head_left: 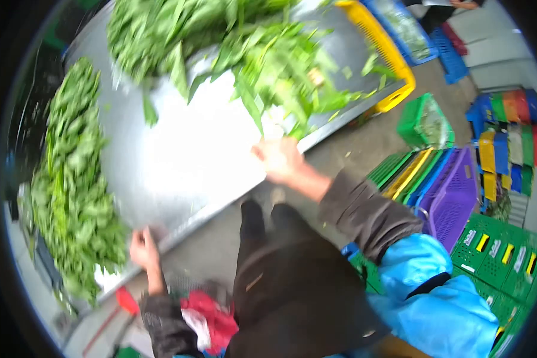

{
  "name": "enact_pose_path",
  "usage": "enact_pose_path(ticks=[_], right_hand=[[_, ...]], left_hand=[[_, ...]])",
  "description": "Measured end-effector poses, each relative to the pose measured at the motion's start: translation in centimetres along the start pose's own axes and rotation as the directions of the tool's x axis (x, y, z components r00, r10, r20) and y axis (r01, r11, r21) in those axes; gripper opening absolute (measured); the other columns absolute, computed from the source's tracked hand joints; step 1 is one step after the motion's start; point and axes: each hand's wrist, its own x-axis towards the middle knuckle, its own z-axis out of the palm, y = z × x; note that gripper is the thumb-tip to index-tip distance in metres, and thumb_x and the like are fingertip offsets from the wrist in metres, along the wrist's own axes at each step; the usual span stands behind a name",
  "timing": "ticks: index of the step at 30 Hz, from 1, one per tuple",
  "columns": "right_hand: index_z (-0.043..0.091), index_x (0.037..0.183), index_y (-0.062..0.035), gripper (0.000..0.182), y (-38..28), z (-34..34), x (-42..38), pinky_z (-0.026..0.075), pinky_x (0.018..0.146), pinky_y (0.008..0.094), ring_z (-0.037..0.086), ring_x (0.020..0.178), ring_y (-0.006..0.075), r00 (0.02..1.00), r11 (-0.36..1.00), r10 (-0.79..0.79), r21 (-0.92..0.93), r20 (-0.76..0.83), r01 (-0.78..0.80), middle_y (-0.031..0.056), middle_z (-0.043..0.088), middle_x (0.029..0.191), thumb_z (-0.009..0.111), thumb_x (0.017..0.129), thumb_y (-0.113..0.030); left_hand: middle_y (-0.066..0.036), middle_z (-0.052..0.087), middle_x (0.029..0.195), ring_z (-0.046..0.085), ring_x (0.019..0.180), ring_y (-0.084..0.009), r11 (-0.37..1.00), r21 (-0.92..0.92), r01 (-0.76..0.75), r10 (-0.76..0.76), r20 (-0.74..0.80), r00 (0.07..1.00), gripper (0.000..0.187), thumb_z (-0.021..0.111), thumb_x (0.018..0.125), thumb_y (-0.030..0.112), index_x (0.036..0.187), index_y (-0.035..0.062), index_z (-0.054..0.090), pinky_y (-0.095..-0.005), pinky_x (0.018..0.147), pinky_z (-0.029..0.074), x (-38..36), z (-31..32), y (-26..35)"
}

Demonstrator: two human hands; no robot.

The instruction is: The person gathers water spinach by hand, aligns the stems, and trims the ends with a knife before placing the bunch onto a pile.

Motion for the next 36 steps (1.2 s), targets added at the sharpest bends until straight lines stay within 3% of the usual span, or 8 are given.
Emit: enact_pose_path(ticks=[6,10,20,24,28,31,34,36], right_hand=[[0.061,0.076,-0.0122,0.023,-0.3,-0.3,-0.4,0.047,0.061,0.0458,0.062,0.07,0.0316,0.995,0.999,-0.023,0.039,-0.099,0.027,0.0102,0.062,0.071,0.052,0.087,-0.029],[0.059,0.068,-0.0076,0.025,-0.6,-0.6,-0.7,0.048,0.056,0.0451,0.061,0.063,0.0322,0.967,0.995,-0.083,0.034,-0.241,0.094,0.0111,0.062,0.066,0.054,0.085,-0.026],[0.058,0.071,-0.0084,0.023,-0.4,-0.7,-0.3,0.049,0.059,0.0432,0.062,0.066,0.0294,0.978,0.993,-0.096,0.047,-0.184,0.106,0.0081,0.061,0.067,0.057,0.085,-0.026],[0.064,0.085,-0.0145,0.02,-0.7,-1.3,0.0,0.048,0.062,0.043,0.064,0.073,0.0288,0.998,0.988,0.059,0.142,-0.003,-0.058,0.0075,0.065,0.078,0.058,0.085,-0.034],[0.063,0.085,-0.0116,0.01,0.2,-1.3,1.0,0.049,0.058,0.0369,0.063,0.064,0.0228,0.982,0.896,0.124,0.44,-0.141,-0.05,0.0038,0.064,0.069,0.061,0.084,-0.021],[0.062,0.089,-0.0102,0.008,1.9,-2.3,2.8,0.049,0.059,0.0368,0.063,0.066,0.0232,0.972,0.886,0.095,0.463,-0.215,0.016,0.0044,0.063,0.076,0.06,0.085,-0.017],[0.061,0.099,-0.009,0.017,3.4,-5.7,4.8,0.048,0.07,0.0386,0.062,0.082,0.0274,0.939,0.969,-0.025,0.222,-0.343,0.107,0.0083,0.061,0.092,0.058,0.083,-0.013],[0.059,0.105,-0.0104,0.023,6.1,-7.7,7.1,0.047,0.077,0.041,0.058,0.091,0.0303,0.885,0.947,0.165,0.32,-0.436,-0.019,0.0099,0.059,0.097,0.059,0.082,-0.011]], left_hand=[[-0.014,0.056,0.059,0.053,0.052,-0.0265,0.992,0.054,-0.116,0.123,-0.142,0.982,0.033,0.062,0.083,0.03,0.068,0.001,0.056,-0.0425,0.053,0.04,-0.2,1.2,-0.4],[-0.02,0.068,0.09,0.064,0.081,-0.0372,0.993,0.115,0.012,-0.03,0.155,0.987,0.047,0.057,0.084,0.049,0.1,0.0062,0.069,-0.0465,0.074,0.049,-0.5,-3.3,4.3],[-0.021,0.067,0.091,0.064,0.084,-0.0384,0.995,0.098,0.004,-0.019,0.159,0.987,0.046,0.057,0.085,0.046,0.098,0.0031,0.069,-0.0463,0.075,0.049,-0.2,-3.6,4.3],[-0.021,0.067,0.09,0.064,0.085,-0.0383,0.999,0.035,0.037,-0.041,0.122,0.992,0.047,0.057,0.084,0.046,0.098,0.0037,0.07,-0.0448,0.077,0.049,-0.6,-4.3,5.9],[-0.02,0.068,0.095,0.064,0.086,-0.0375,0.993,0.059,0.106,-0.115,0.169,0.979,0.048,0.057,0.084,0.049,0.102,0.0063,0.069,-0.0444,0.078,0.049,0.2,-2.5,3.6],[-0.004,0.048,0.055,0.044,0.052,-0.0106,0.973,-0.22,0.069,-0.068,0.015,0.998,0.029,0.059,0.086,0.017,0.065,-0.0001,0.05,-0.0308,0.05,0.038,0.3,0.5,0.2],[-0.001,0.044,0.058,0.039,0.055,-0.0101,0.836,-0.542,0.084,-0.189,-0.14,0.972,0.027,0.06,0.086,0.015,0.067,-0.0005,0.048,-0.0291,0.051,0.035,0.4,1.8,0.4],[0.002,0.044,0.062,0.039,0.058,-0.0088,0.785,-0.614,0.077,-0.197,-0.131,0.972,0.021,0.056,0.088,0.011,0.071,-0.0002,0.05,-0.0257,0.054,0.036,0.2,1.6,4.5]])
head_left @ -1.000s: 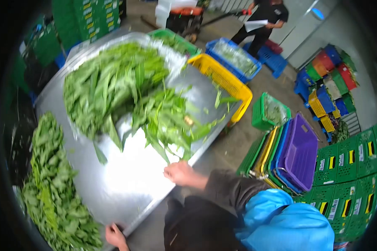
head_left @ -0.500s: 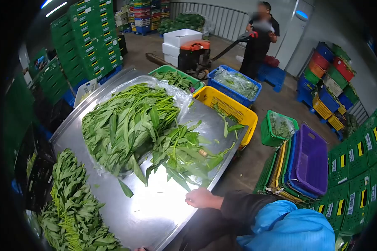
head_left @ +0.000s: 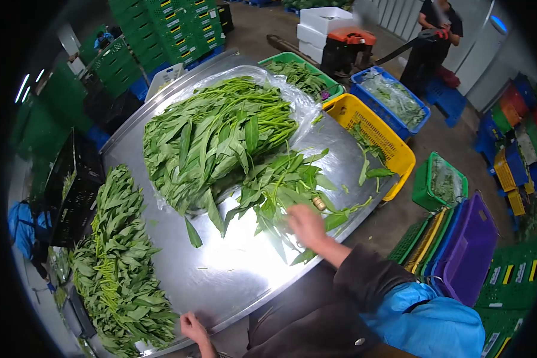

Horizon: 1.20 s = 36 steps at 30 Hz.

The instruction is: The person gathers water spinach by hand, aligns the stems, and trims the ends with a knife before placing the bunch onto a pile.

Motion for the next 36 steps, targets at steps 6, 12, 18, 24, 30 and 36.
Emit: enact_pose_path(ticks=[6,12,18,24,30,36], right_hand=[[0.061,0.1,-0.0018,0.033,6.3,-5.7,5.7,0.048,0.08,0.0435,0.059,0.091,0.0323,0.994,0.928,0.099,-0.356,-0.055,-0.112,0.0163,0.061,0.094,0.068,0.077,-0.024],[0.063,0.099,0.0005,0.043,8.6,-7.2,6.2,0.052,0.072,0.0431,0.066,0.077,0.0336,0.813,0.833,0.512,0.072,0.277,-0.549,0.0206,0.066,0.083,0.059,0.081,-0.038],[0.051,0.091,0.0004,0.025,5.9,0.3,-1.1,0.049,0.054,0.033,0.061,0.063,0.019,0.763,0.303,0.429,0.719,0.484,-0.626,0.008,0.052,0.074,0.042,0.096,-0.023],[0.054,0.09,-0.0016,0.04,-2.5,4.0,-2.1,0.049,0.053,0.0332,0.058,0.051,0.0183,0.609,0.635,0.293,0.326,0.737,-0.7,0.0066,0.054,0.057,0.046,0.095,-0.041],[0.051,0.088,0.0006,0.042,8.5,-0.5,2.7,0.047,0.038,0.0307,0.052,0.043,0.0144,0.672,0.467,0.496,0.483,0.55,-0.741,0.0028,0.049,0.058,0.064,0.088,-0.04],[0.051,0.1,0.002,0.039,15.3,-6.8,8.5,0.045,0.035,0.0309,0.05,0.042,0.0138,0.692,0.41,0.646,0.618,0.323,-0.671,0.0045,0.051,0.064,0.064,0.088,-0.033]], left_hand=[[-0.003,0.053,0.064,0.048,0.06,-0.0103,0.993,0.11,-0.046,0.03,0.145,0.989,0.017,0.06,0.085,0.011,0.073,-0.0007,0.057,-0.028,0.055,0.042,-3.5,6.4,5.9],[-0.011,0.062,0.066,0.057,0.058,-0.0188,0.964,0.128,-0.232,0.167,0.386,0.907,0.018,0.067,0.081,0.014,0.074,-0.0015,0.062,-0.0328,0.058,0.048,-5.2,10.8,10.8],[-0.006,0.063,0.068,0.057,0.061,-0.0097,0.969,0.059,-0.238,0.179,0.496,0.85,0.016,0.066,0.084,0.013,0.08,-0.0021,0.064,-0.0254,0.056,0.046,-3.0,12.4,14.3],[-0.008,0.063,0.069,0.058,0.061,-0.0125,0.883,-0.013,-0.469,0.374,0.622,0.687,0.009,0.068,0.079,0.007,0.079,-0.001,0.064,-0.0261,0.056,0.047,-1.5,15.4,19.1],[-0.011,0.064,0.073,0.062,0.064,-0.0217,0.915,0.008,-0.403,0.29,0.68,0.673,0.01,0.068,0.08,0.009,0.079,0.0001,0.064,-0.0328,0.061,0.05,-0.4,17.1,20.2],[-0.015,0.063,0.083,0.061,0.081,-0.0318,0.73,-0.109,-0.675,0.627,0.499,0.597,0.013,0.068,0.074,0.004,0.086,0.0009,0.064,-0.0382,0.074,0.049,2.6,22.0,25.3]])
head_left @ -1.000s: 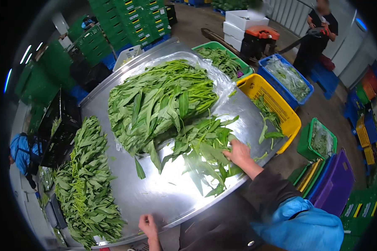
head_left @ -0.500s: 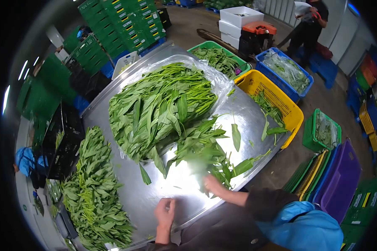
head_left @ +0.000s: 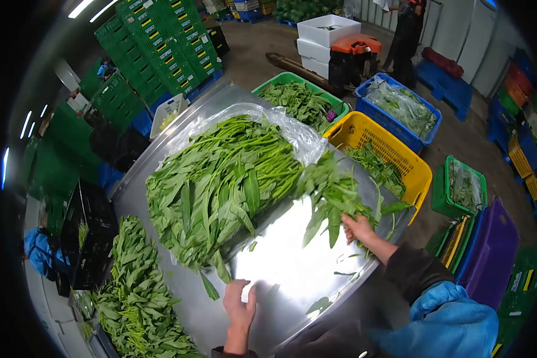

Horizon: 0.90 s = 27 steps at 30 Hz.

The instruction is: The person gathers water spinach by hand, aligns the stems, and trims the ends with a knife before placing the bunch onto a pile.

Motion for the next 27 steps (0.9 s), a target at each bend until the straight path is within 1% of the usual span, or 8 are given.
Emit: enact_pose_path(ticks=[6,8,11,12,13,17,23,27], right_hand=[[0.04,0.119,0.0036,0.054,-3.5,-0.7,2.0,0.043,0.034,0.0278,0.05,0.039,0.013,0.981,0.963,-0.061,0.246,-0.182,0.105,0.0085,0.057,0.064,0.061,0.09,-0.036],[0.026,0.138,0.0068,0.078,-4.7,0.0,0.4,0.04,0.034,0.0264,0.051,0.043,0.0113,0.998,0.96,0.027,0.281,-0.055,-0.011,0.0098,0.06,0.07,0.063,0.088,-0.041],[0.046,0.124,0.0026,0.061,-2.9,-0.9,0.6,0.045,0.041,0.0321,0.057,0.049,0.0182,0.997,0.996,0.075,0.053,-0.018,-0.074,0.0105,0.061,0.073,0.065,0.086,-0.04],[0.051,0.116,-0.0004,0.051,-2.8,-1.9,-0.1,0.048,0.048,0.0353,0.059,0.056,0.0224,0.954,0.868,-0.3,-0.407,0.03,0.285,0.011,0.062,0.076,0.066,0.084,-0.037],[0.056,0.108,-0.0033,0.042,-3.1,-2.6,-0.8,0.05,0.055,0.0385,0.062,0.062,0.0267,0.788,0.431,-0.568,-0.729,0.238,0.531,0.0116,0.063,0.08,0.068,0.082,-0.034],[0.056,0.109,-0.006,0.041,-5.8,-3.0,-1.7,0.049,0.076,0.0403,0.06,0.089,0.0328,0.857,0.282,-0.362,-0.833,0.367,0.476,0.0142,0.061,0.098,0.07,0.076,-0.026],[0.052,0.115,-0.0024,0.04,-15.6,0.9,2.2,0.048,0.084,0.0427,0.058,0.1,0.0357,0.699,0.411,-0.526,-0.575,0.484,0.707,0.0177,0.055,0.114,0.066,0.081,-0.019],[0.053,0.115,-0.0013,0.037,-18.9,5.5,9.5,0.047,0.087,0.0406,0.057,0.105,0.0338,0.531,0.341,-0.721,-0.439,0.445,0.831,0.0157,0.053,0.119,0.064,0.081,-0.013]], left_hand=[[-0.017,0.06,0.112,0.052,0.114,-0.0372,0.968,0.128,-0.214,0.215,0.004,0.977,0.041,0.07,0.074,0.008,0.112,0.0006,0.058,-0.0426,0.096,0.041,10.7,3.8,4.1],[-0.018,0.058,0.118,0.049,0.12,-0.0378,0.959,0.149,-0.241,0.237,0.048,0.97,0.045,0.071,0.074,0.009,0.116,0.0006,0.056,-0.0433,0.1,0.039,14.0,5.0,4.9],[-0.018,0.056,0.122,0.047,0.122,-0.0382,0.941,0.157,-0.299,0.293,0.058,0.954,0.049,0.071,0.075,0.012,0.12,0.001,0.054,-0.0434,0.102,0.037,18.8,6.5,4.9],[-0.018,0.055,0.123,0.046,0.123,-0.0374,0.948,0.146,-0.282,0.28,0.034,0.959,0.049,0.07,0.075,0.011,0.12,0.0016,0.054,-0.0436,0.103,0.037,20.6,6.6,4.8],[-0.019,0.055,0.123,0.046,0.123,-0.0376,0.945,0.187,-0.268,0.266,0.035,0.963,0.049,0.07,0.075,0.011,0.12,0.0018,0.053,-0.0437,0.103,0.037,22.3,6.5,4.8],[-0.02,0.055,0.124,0.044,0.125,-0.0384,0.93,0.288,-0.228,0.204,0.111,0.973,0.053,0.072,0.075,0.014,0.123,0.0015,0.052,-0.0438,0.104,0.036,28.4,6.9,2.8],[-0.024,0.05,0.129,0.041,0.127,-0.0389,0.898,0.364,-0.247,0.159,0.254,0.954,0.06,0.071,0.078,0.025,0.127,-0.0001,0.049,-0.0441,0.105,0.034,35.8,9.3,1.0],[-0.025,0.052,0.128,0.042,0.126,-0.0395,0.897,0.38,-0.224,0.111,0.296,0.949,0.06,0.067,0.083,0.033,0.127,-0.003,0.049,-0.044,0.105,0.034,39.6,10.4,-1.8]])
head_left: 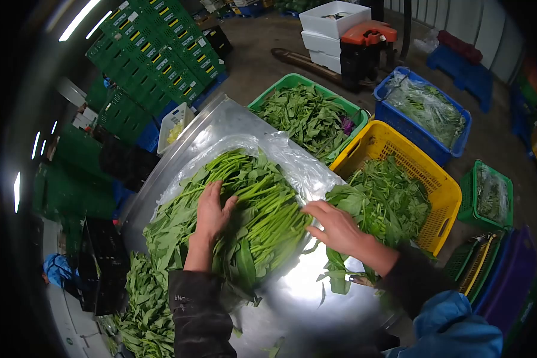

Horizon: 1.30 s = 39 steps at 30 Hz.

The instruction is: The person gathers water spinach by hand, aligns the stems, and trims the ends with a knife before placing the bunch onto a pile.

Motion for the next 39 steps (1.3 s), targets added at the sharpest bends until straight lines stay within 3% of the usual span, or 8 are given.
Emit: enact_pose_path(ticks=[10,15,19,27,31,35,37,39], right_hand=[[0.035,0.139,-0.0077,0.08,4.2,4.4,11.4,0.026,0.112,0.0424,0.024,0.138,0.0326,0.928,0.96,-0.139,-0.182,0.346,0.211,0.0139,0.032,0.146,0.066,0.065,0.001],[0.032,0.142,-0.0087,0.091,5.5,6.1,14.5,0.022,0.114,0.0415,0.026,0.138,0.0318,0.822,0.886,-0.215,-0.249,0.527,0.391,0.0149,0.031,0.147,0.071,0.06,-0.001],[0.043,0.133,-0.0073,0.074,6.4,7.4,16.1,0.036,0.102,0.0395,0.046,0.12,0.0308,0.748,0.852,-0.323,-0.166,0.58,0.496,0.0123,0.055,0.118,0.069,0.063,-0.002],[0.057,0.11,-0.0068,0.047,4.3,4.5,18.8,0.05,0.077,0.0423,0.06,0.09,0.0344,0.794,0.904,-0.34,-0.057,0.503,0.424,0.0123,0.061,0.095,0.068,0.065,-0.01],[0.059,0.11,-0.0077,0.047,2.1,2.9,19.6,0.049,0.079,0.0412,0.06,0.093,0.0318,0.784,0.882,-0.31,-0.145,0.537,0.448,0.01,0.062,0.096,0.069,0.064,-0.009],[0.055,0.12,-0.0077,0.058,1.5,2.8,18.2,0.043,0.094,0.0417,0.053,0.109,0.0317,0.84,0.855,-0.469,-0.099,0.272,0.509,0.0117,0.06,0.108,0.071,0.064,-0.007],[0.046,0.131,-0.0093,0.069,1.0,2.2,16.5,0.039,0.102,0.041,0.048,0.119,0.0316,0.923,0.934,-0.355,-0.007,-0.149,0.358,0.0146,0.051,0.124,0.07,0.067,-0.009],[0.036,0.138,-0.0091,0.077,1.9,1.6,14.7,0.035,0.108,0.0396,0.044,0.125,0.031,0.977,0.975,-0.171,0.124,-0.131,0.187,0.0161,0.042,0.135,0.07,0.069,-0.012]], left_hand=[[-0.022,0.057,0.106,0.051,0.105,-0.0382,0.986,0.138,-0.091,0.06,0.211,0.976,0.078,0.068,0.074,0.053,0.121,-0.0068,0.051,-0.0442,0.098,0.036,-1.6,0.8,2.5],[-0.018,0.054,0.102,0.049,0.101,-0.0348,0.974,0.188,-0.128,0.092,0.189,0.978,0.079,0.077,0.066,0.044,0.12,-0.0056,0.049,-0.0429,0.095,0.035,-1.9,0.9,3.1],[-0.019,0.053,0.107,0.049,0.103,-0.0364,0.989,0.119,-0.09,0.065,0.195,0.979,0.083,0.08,0.062,0.042,0.123,-0.0026,0.047,-0.0439,0.094,0.036,-1.7,1.4,2.1],[-0.017,0.053,0.107,0.048,0.104,-0.0324,0.957,0.281,-0.072,0.016,0.197,0.98,0.099,0.078,0.061,0.052,0.133,-0.0021,0.038,-0.0427,0.096,0.035,-0.9,0.5,3.9],[-0.016,0.057,0.107,0.054,0.102,-0.0333,0.966,0.256,0.016,-0.062,0.174,0.983,0.095,0.083,0.056,0.024,0.136,0.0046,0.037,-0.0419,0.093,0.038,-0.7,0.2,3.6],[-0.016,0.063,0.099,0.061,0.091,-0.035,0.996,0.019,0.087,-0.087,-0.007,0.996,0.081,0.082,0.055,0.009,0.129,0.0073,0.048,-0.0409,0.082,0.048,-0.7,-0.7,2.1],[-0.018,0.064,0.109,0.063,0.098,-0.0295,0.964,-0.22,0.151,-0.163,-0.039,0.986,0.074,0.076,0.059,0.001,0.128,0.0043,0.048,-0.0356,0.088,0.05,-0.8,-1.2,1.3],[-0.017,0.065,0.109,0.064,0.098,-0.023,0.913,-0.366,0.181,-0.231,-0.099,0.968,0.072,0.073,0.061,-0.004,0.128,0.0012,0.047,-0.0324,0.087,0.05,-1.1,-2.2,1.9]])
